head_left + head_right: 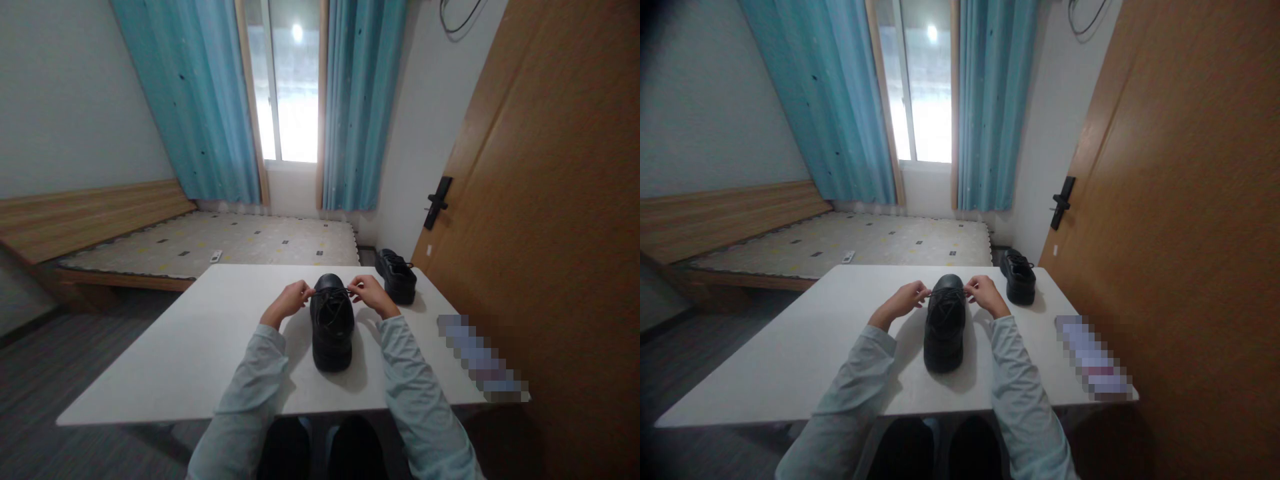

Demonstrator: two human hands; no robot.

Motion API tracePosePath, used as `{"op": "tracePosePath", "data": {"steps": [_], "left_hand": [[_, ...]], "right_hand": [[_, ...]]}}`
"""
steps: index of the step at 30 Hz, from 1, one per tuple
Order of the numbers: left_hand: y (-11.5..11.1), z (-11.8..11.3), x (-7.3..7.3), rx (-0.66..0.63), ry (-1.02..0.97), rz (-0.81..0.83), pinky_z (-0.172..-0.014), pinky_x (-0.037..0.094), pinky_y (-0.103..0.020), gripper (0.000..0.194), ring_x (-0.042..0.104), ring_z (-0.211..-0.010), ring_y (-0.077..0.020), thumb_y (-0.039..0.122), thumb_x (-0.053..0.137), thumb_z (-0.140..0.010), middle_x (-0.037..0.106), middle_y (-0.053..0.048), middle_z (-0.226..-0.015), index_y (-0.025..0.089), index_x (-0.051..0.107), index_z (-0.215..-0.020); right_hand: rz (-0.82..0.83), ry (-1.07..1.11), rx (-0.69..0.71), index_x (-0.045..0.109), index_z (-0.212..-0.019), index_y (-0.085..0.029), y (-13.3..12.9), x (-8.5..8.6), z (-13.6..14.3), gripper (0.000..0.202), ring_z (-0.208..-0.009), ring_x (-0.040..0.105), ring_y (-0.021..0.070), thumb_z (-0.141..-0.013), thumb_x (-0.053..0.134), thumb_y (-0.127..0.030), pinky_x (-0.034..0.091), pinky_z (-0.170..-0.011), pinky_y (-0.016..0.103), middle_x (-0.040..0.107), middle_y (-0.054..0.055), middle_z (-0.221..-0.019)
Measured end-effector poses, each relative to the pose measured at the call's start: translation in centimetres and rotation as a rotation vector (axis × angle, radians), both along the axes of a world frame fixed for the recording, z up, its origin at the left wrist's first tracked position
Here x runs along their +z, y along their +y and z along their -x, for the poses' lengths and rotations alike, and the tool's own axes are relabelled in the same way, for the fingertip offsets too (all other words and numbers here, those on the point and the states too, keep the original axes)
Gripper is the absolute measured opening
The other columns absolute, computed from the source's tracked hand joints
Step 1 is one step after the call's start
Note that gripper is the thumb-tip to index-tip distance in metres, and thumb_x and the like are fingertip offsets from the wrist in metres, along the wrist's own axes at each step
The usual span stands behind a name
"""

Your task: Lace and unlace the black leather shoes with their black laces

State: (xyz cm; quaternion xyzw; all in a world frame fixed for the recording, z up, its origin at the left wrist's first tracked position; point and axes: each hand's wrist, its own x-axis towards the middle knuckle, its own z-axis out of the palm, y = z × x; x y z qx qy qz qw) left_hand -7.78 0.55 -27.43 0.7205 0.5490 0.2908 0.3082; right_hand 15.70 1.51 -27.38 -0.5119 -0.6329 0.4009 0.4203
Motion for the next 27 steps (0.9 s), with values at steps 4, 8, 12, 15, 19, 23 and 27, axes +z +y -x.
{"op": "tracePosePath", "data": {"steps": [4,8,12,15,19,23,27], "left_hand": [[-0.1,-0.4,0.2,0.005,0.063,-0.007,-0.054,0.046,-0.024,0.020,0.061,-0.059,-0.0145,0.032,0.049,-0.083,0.061,-0.003,-0.070,0.016,0.050,-0.071],[-0.1,-0.6,0.0,-0.006,0.093,-0.065,-0.055,0.045,-0.025,0.019,0.061,-0.059,-0.0149,0.031,0.049,-0.084,0.061,-0.002,-0.068,0.017,0.049,-0.071],[0.0,-0.7,0.0,0.031,0.087,-0.171,-0.060,0.047,-0.026,0.015,0.060,-0.064,-0.0152,0.027,0.057,-0.081,0.060,-0.002,-0.070,0.017,0.052,-0.070],[-0.2,-1.0,0.4,0.045,-0.014,-0.309,-0.065,0.050,-0.027,0.006,0.061,-0.072,-0.0144,0.016,0.062,-0.074,0.061,-0.003,-0.081,0.016,0.057,-0.075],[-0.7,-1.7,1.2,-0.075,-0.104,-0.456,-0.072,0.053,-0.027,0.022,0.062,-0.077,-0.0131,0.002,0.054,-0.072,0.062,-0.004,-0.089,0.017,0.064,-0.083],[-1.1,-2.0,1.6,-0.143,-0.085,-0.477,-0.077,0.053,-0.029,0.030,0.062,-0.081,-0.0142,-0.002,0.049,-0.071,0.066,-0.004,-0.087,0.017,0.068,-0.081],[-1.3,-2.0,1.8,-0.140,-0.146,-0.393,-0.075,0.054,-0.027,0.022,0.064,-0.084,-0.0149,0.007,0.051,-0.076,0.070,-0.004,-0.088,0.017,0.069,-0.085]], "right_hand": [[-0.002,-0.059,-0.015,0.060,-0.059,-0.011,0.0,-0.1,-0.1,0.014,-0.049,0.057,0.0099,-0.069,0.069,-0.015,0.049,-0.041,0.017,0.059,0.001,-0.053],[-0.013,-0.078,-0.034,0.064,-0.061,-0.011,0.0,-0.2,-0.1,0.010,-0.049,0.056,0.0099,-0.069,0.068,-0.017,0.047,-0.041,0.017,0.060,0.002,-0.054],[-0.059,-0.105,-0.049,0.066,-0.062,-0.011,0.0,-0.2,-0.1,0.011,-0.047,0.055,0.0098,-0.066,0.070,-0.020,0.044,-0.040,0.018,0.062,0.003,-0.055],[-0.109,-0.091,-0.039,0.067,-0.064,-0.011,-0.1,0.2,0.1,0.012,-0.047,0.055,0.0102,-0.063,0.071,-0.022,0.043,-0.041,0.019,0.064,0.004,-0.058],[-0.185,-0.110,-0.012,0.069,-0.071,-0.012,-0.6,1.1,0.5,0.011,-0.054,0.058,0.0122,-0.062,0.069,-0.019,0.044,-0.045,0.020,0.068,0.005,-0.065],[-0.250,-0.208,0.012,0.071,-0.071,-0.013,-0.9,1.8,0.9,0.008,-0.060,0.060,0.0130,-0.065,0.065,-0.013,0.046,-0.051,0.021,0.069,0.005,-0.067],[-0.265,-0.228,0.072,0.069,-0.077,-0.014,-1.1,2.0,0.7,0.012,-0.057,0.059,0.0118,-0.072,0.059,-0.016,0.048,-0.050,0.020,0.066,0.003,-0.065]]}}
